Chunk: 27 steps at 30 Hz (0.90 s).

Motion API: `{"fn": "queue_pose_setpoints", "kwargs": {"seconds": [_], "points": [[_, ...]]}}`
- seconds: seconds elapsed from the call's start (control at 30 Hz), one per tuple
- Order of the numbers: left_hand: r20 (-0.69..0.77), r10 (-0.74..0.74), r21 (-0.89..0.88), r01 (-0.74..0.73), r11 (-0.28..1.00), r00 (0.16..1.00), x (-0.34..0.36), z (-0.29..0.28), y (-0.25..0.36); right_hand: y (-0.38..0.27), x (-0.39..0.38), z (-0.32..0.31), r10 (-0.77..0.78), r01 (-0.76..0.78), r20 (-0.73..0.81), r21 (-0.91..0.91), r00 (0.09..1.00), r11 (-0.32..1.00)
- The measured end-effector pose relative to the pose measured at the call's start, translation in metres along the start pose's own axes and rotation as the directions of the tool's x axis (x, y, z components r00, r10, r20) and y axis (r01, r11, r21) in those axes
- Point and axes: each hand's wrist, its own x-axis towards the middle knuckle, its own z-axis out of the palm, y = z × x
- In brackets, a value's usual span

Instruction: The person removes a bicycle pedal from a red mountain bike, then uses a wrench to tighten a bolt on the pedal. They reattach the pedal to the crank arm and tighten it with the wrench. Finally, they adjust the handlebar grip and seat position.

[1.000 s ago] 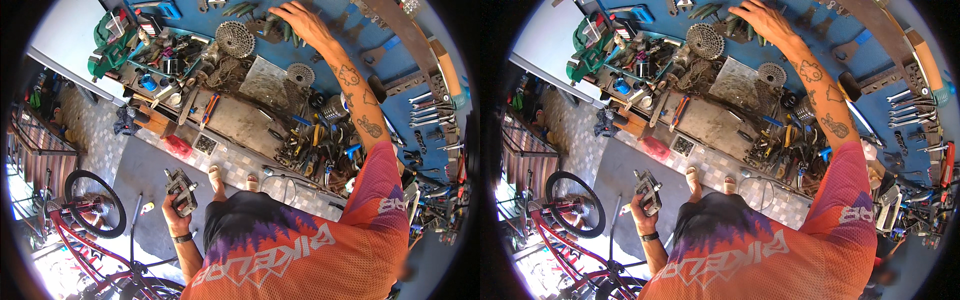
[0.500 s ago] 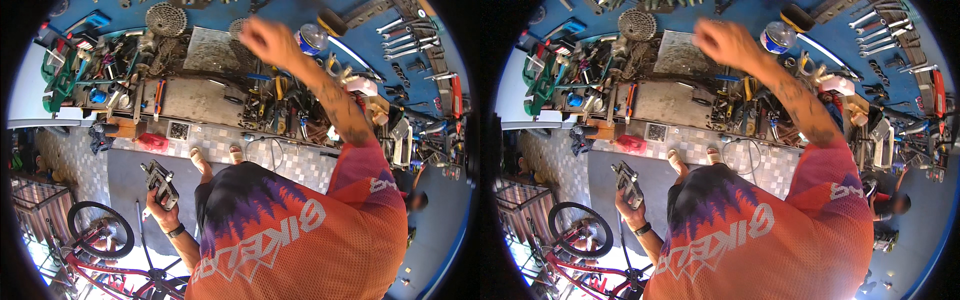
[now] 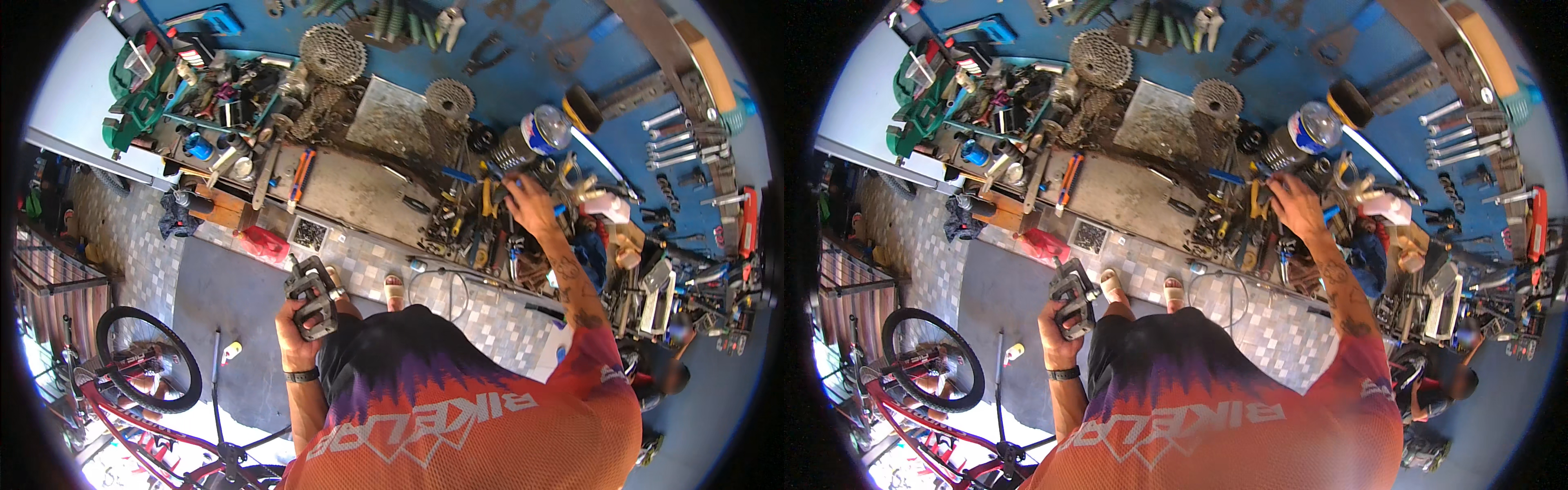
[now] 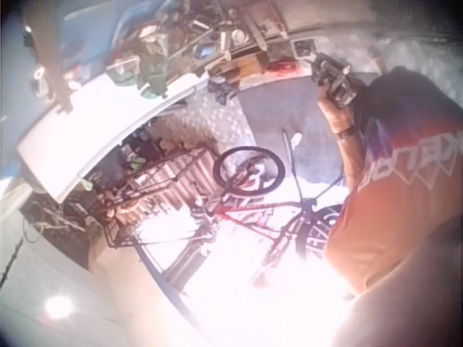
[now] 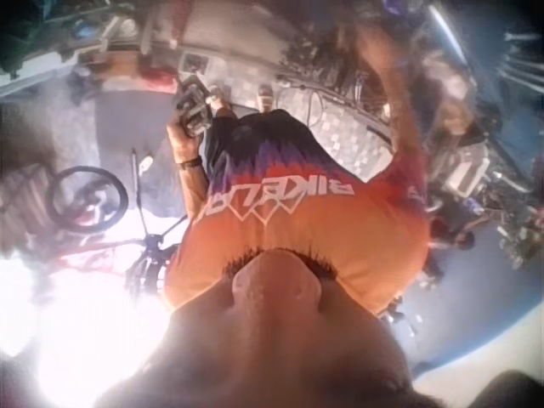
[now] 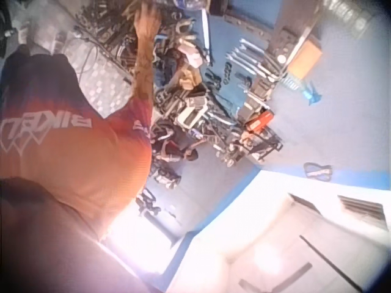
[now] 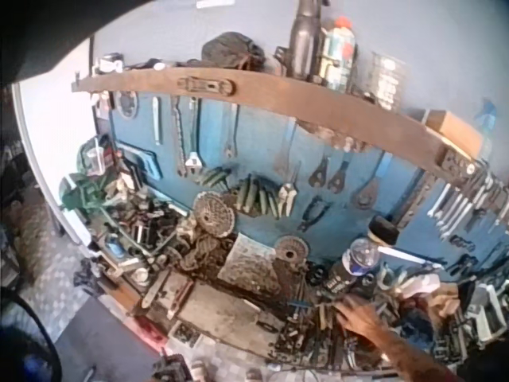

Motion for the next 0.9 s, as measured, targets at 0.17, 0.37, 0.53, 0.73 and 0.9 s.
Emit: {"fn": "queue_pose_setpoints", "kwargs": {"seconds": [0.17, 0.37, 0.53, 0.73, 0.9], "points": [[-0.04, -0.044, -0.002, 0.044, 0.999, 0.998, 0.019, 0.001, 0.04, -0.094, 0.178, -0.109, -0.113, 0.306, -0.686, 0.165, 0.718, 0.938], [-0.039, 0.028, -0.016, -0.028, 0.999, 0.999, 0.031, -0.03, 0.118, -0.148, 0.358, -0.134, -0.161, 0.351, -0.781, 0.079, 0.604, 0.933], [-0.079, 0.077, -0.019, -0.079, 0.997, 0.994, 0.032, -0.048, 0.169, -0.156, 0.38, -0.124, -0.179, 0.282, -0.748, 0.012, 0.64, 0.959], [-0.144, 0.4, 0.315, -0.341, 0.886, 0.905, 0.031, -0.005, 0.179, -0.151, 0.377, -0.117, -0.45, 0.432, -0.581, -0.181, 0.678, 0.884], [0.18, 0.582, 0.432, -0.595, 0.677, 0.793, 0.029, 0.037, 0.169, -0.15, 0.363, -0.115, -0.328, 0.339, -0.468, -0.062, 0.821, 0.939]]}}
